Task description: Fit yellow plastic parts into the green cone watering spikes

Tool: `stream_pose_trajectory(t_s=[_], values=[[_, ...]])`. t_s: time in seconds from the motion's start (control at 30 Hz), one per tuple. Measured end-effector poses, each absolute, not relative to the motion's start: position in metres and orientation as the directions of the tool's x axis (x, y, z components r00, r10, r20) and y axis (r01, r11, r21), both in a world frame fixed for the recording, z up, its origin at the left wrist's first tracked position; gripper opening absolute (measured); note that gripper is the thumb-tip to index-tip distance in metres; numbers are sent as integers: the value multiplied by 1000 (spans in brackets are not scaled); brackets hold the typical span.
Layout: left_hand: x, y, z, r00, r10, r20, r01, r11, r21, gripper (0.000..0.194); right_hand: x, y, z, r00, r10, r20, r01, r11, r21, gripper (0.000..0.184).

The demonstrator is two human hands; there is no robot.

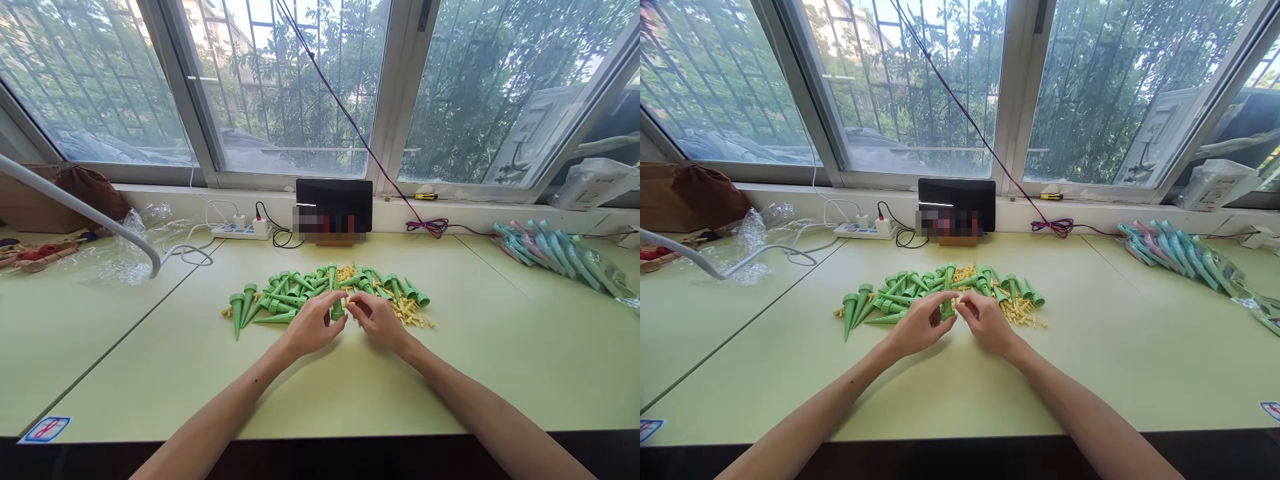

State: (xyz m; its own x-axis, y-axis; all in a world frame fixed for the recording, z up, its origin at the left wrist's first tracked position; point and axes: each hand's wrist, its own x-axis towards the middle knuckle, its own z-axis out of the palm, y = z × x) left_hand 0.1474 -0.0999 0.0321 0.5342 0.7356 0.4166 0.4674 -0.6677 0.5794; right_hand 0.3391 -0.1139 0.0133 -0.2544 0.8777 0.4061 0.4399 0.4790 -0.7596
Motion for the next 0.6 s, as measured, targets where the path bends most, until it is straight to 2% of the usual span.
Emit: stream_pose_trajectory(t_s=[0.23, 0.6], values=[[147, -100, 31, 542, 735, 408, 470, -667, 579, 40, 340, -113, 10, -268, 893, 361, 452, 447, -772, 32], [148, -98, 31, 535, 739, 409, 470, -663, 582, 37, 338, -114, 12, -284, 863, 418, 441, 504, -743, 15]])
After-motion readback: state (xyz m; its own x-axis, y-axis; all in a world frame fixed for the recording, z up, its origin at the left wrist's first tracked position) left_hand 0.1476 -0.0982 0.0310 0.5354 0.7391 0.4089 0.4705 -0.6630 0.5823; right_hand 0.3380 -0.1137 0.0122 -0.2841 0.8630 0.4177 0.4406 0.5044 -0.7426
